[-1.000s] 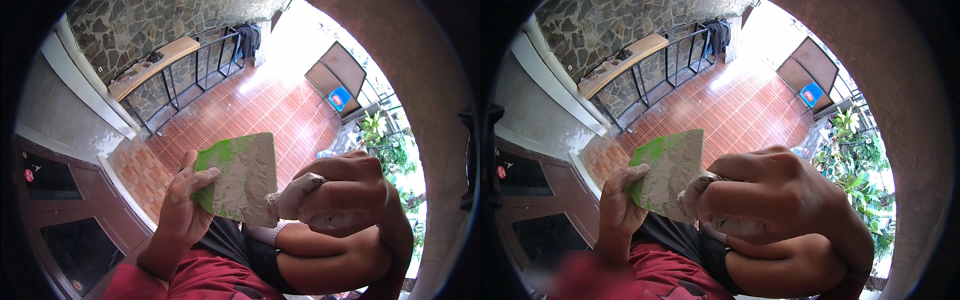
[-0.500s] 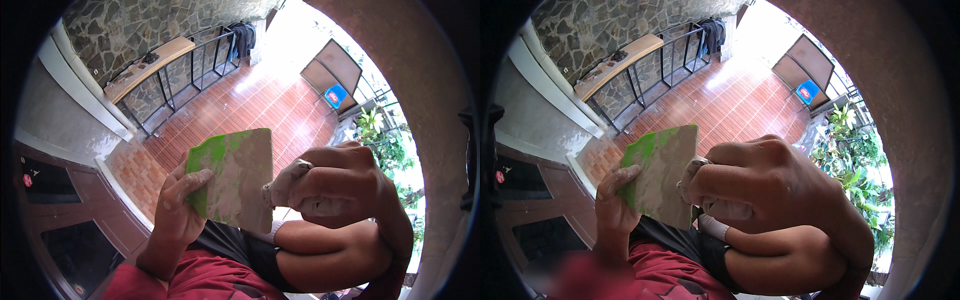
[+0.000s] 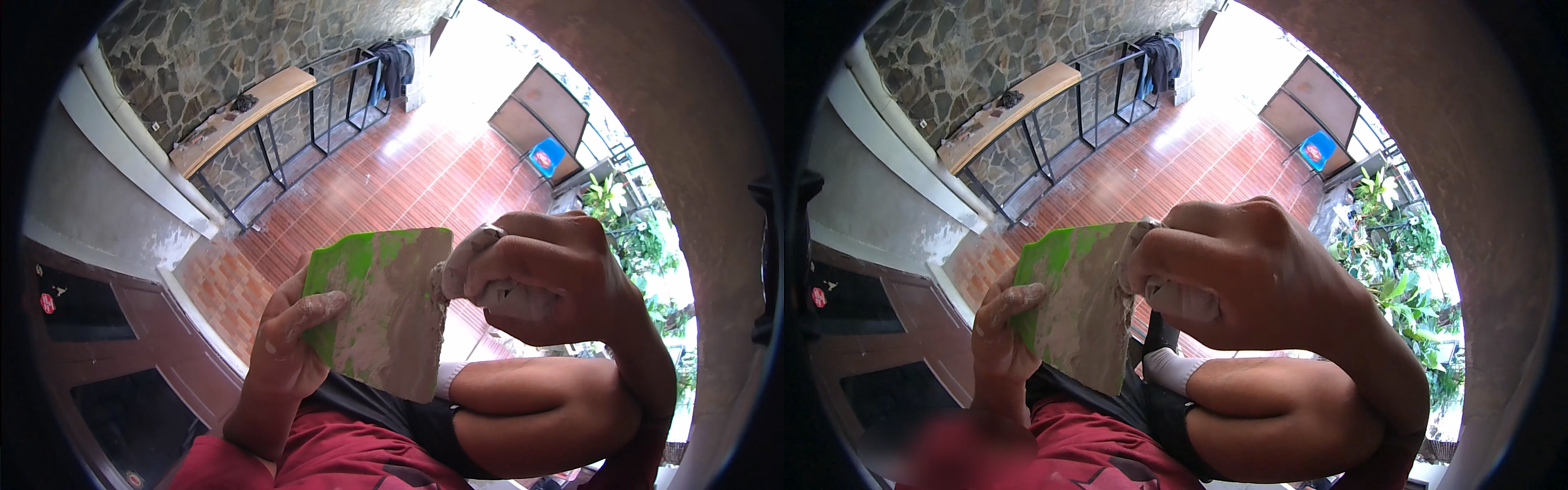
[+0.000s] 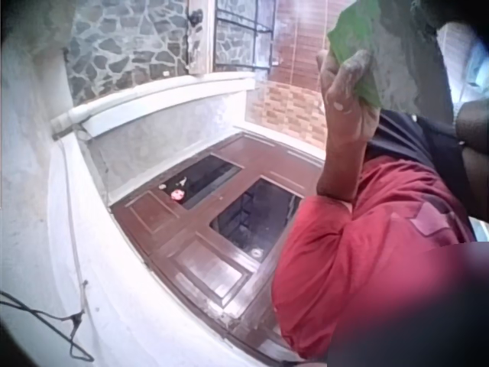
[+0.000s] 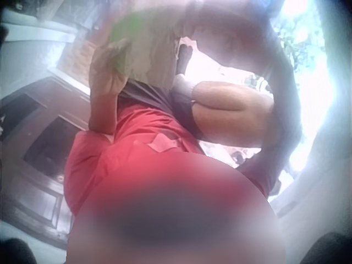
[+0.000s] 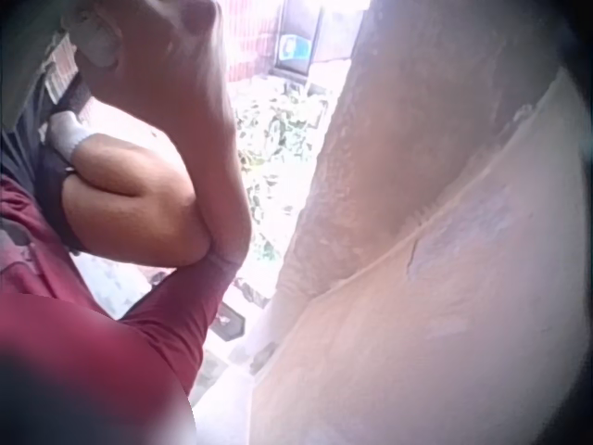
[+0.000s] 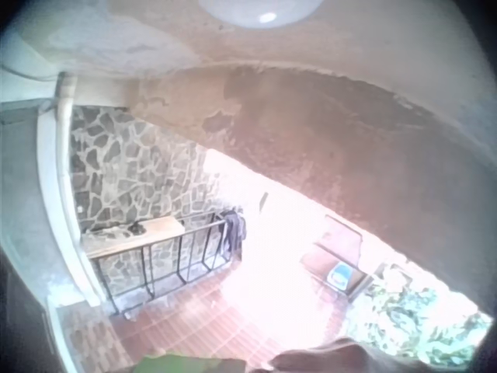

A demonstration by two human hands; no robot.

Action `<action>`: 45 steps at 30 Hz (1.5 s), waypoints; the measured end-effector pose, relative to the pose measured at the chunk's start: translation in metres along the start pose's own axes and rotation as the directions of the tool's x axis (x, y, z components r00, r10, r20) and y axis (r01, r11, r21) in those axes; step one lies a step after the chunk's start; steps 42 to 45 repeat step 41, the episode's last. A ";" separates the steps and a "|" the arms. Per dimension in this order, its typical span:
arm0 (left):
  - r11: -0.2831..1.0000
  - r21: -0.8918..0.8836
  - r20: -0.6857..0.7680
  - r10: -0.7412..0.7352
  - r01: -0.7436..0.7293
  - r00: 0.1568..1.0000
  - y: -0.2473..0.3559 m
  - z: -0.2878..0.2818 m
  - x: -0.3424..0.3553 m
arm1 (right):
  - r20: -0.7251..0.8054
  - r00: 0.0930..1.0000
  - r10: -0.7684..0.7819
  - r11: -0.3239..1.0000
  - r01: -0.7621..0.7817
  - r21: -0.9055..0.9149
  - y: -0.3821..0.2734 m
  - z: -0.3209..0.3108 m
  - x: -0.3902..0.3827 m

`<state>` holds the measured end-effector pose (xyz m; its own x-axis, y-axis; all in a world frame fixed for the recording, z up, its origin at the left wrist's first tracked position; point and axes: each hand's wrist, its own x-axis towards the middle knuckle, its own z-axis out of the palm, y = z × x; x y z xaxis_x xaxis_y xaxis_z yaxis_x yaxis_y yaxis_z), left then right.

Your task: The person applies plaster to a ceiling using a green trowel and a ball of plaster held in the other hand. They repeatedly scoop plaster onto the trowel and smooth it onto the ceiling surface in a continuous cycle.

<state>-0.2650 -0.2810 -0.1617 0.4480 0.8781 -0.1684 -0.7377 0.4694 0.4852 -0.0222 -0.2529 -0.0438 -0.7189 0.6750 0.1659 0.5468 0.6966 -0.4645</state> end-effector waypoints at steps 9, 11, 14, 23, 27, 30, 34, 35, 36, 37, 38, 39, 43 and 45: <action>1.000 -0.015 -0.008 0.016 -0.016 1.000 -0.005 -0.007 0.001 | -0.140 0.989 -0.045 0.996 0.033 -0.086 0.003 -0.004 0.001; 1.000 -0.011 -0.060 0.018 -0.019 0.998 -0.008 -0.009 0.004 | -0.164 0.981 -0.104 0.994 0.106 0.006 0.003 -0.002 0.003; 0.996 -0.048 -0.082 0.077 -0.081 0.994 -0.013 -0.011 0.008 | -0.128 0.983 -0.130 0.984 0.144 0.109 -0.004 -0.001 0.001; 0.987 -0.130 -0.111 0.075 -0.089 0.991 -0.006 -0.009 0.008 | 0.073 0.993 -0.089 0.994 0.094 -0.058 -0.018 0.002 0.006; 0.987 -0.147 -0.115 0.044 -0.061 0.992 -0.001 -0.014 0.007 | 0.072 0.993 -0.092 0.989 0.099 -0.108 -0.027 -0.008 0.011; 0.986 -0.155 -0.111 0.045 -0.062 0.993 -0.002 -0.015 0.006 | -0.177 0.954 -0.242 0.967 0.221 -0.129 -0.026 0.009 0.019; 0.991 -0.113 -0.121 0.064 -0.077 0.991 -0.013 -0.011 0.010 | 0.061 0.973 -0.222 0.919 0.230 -0.321 -0.032 -0.004 0.014; 0.991 -0.112 -0.115 0.066 -0.079 0.991 -0.015 -0.010 0.010 | 0.119 0.974 -0.195 0.923 0.223 -0.315 -0.030 -0.006 0.012; 0.991 -0.106 -0.115 0.073 -0.085 0.991 -0.014 -0.010 0.010 | 0.176 0.970 -0.166 0.926 0.215 -0.310 -0.028 -0.007 0.011; 0.991 -0.101 -0.108 0.080 -0.091 0.991 -0.014 -0.009 0.010 | 0.098 0.976 -0.197 0.953 0.214 -0.215 -0.020 0.005 0.015; 0.990 -0.104 -0.095 0.089 -0.099 0.991 -0.014 -0.008 0.009 | 0.077 0.982 -0.172 0.967 0.183 -0.180 -0.019 0.007 0.015; 0.990 -0.098 -0.095 0.089 -0.098 0.992 -0.012 -0.007 0.009 | 0.055 0.988 -0.146 0.978 0.153 -0.143 -0.019 0.009 0.017; 0.989 -0.105 -0.086 0.093 -0.102 0.992 -0.006 -0.009 0.008 | 0.129 0.992 0.004 0.980 0.022 -0.198 -0.038 -0.004 0.015; 0.989 -0.105 -0.086 0.093 -0.102 0.992 -0.006 -0.009 0.008 | 0.129 0.992 0.004 0.980 0.022 -0.198 -0.038 -0.004 0.015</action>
